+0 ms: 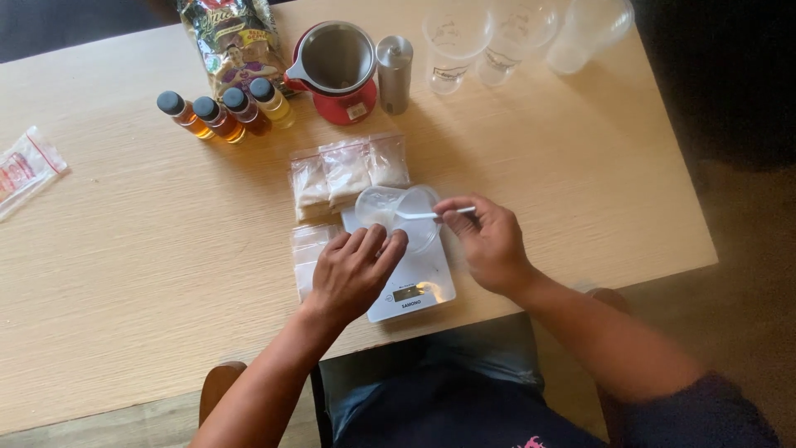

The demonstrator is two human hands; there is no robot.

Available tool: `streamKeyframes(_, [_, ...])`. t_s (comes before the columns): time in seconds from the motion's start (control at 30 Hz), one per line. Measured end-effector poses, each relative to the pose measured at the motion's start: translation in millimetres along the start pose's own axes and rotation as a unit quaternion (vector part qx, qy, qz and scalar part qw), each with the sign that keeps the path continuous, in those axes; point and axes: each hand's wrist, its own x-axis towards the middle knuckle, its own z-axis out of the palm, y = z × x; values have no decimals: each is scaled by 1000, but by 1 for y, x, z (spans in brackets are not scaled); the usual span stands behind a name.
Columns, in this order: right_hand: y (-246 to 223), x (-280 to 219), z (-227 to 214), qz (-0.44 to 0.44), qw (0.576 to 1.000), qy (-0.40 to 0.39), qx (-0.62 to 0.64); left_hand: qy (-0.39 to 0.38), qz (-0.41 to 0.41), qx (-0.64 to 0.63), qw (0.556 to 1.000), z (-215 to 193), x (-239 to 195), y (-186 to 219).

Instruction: Measuring powder using a spoon and a digital scale, then transferring it into small plastic bags.

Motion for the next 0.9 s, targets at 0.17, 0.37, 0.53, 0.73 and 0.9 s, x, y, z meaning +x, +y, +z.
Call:
streamKeyframes(0.17, [0, 8, 3, 104, 982, 60, 148, -33, -19, -12, 999, -1, 4, 7])
streamKeyframes(0.37, [4, 13, -12, 104, 954, 129, 250, -40, -86, -51, 994, 2, 21, 20])
streamKeyframes(0.53, [4, 15, -35, 69, 968, 172, 170, -82, -149, -141, 975, 0, 49, 39])
streamKeyframes(0.73, [11, 24, -49, -14, 964, 262, 44, -94, -241, -277, 925, 16, 76, 64])
streamKeyframes(0.9, [24, 30, -58, -36, 937, 348, 7, -129, -315, -391, 855, 34, 83, 79])
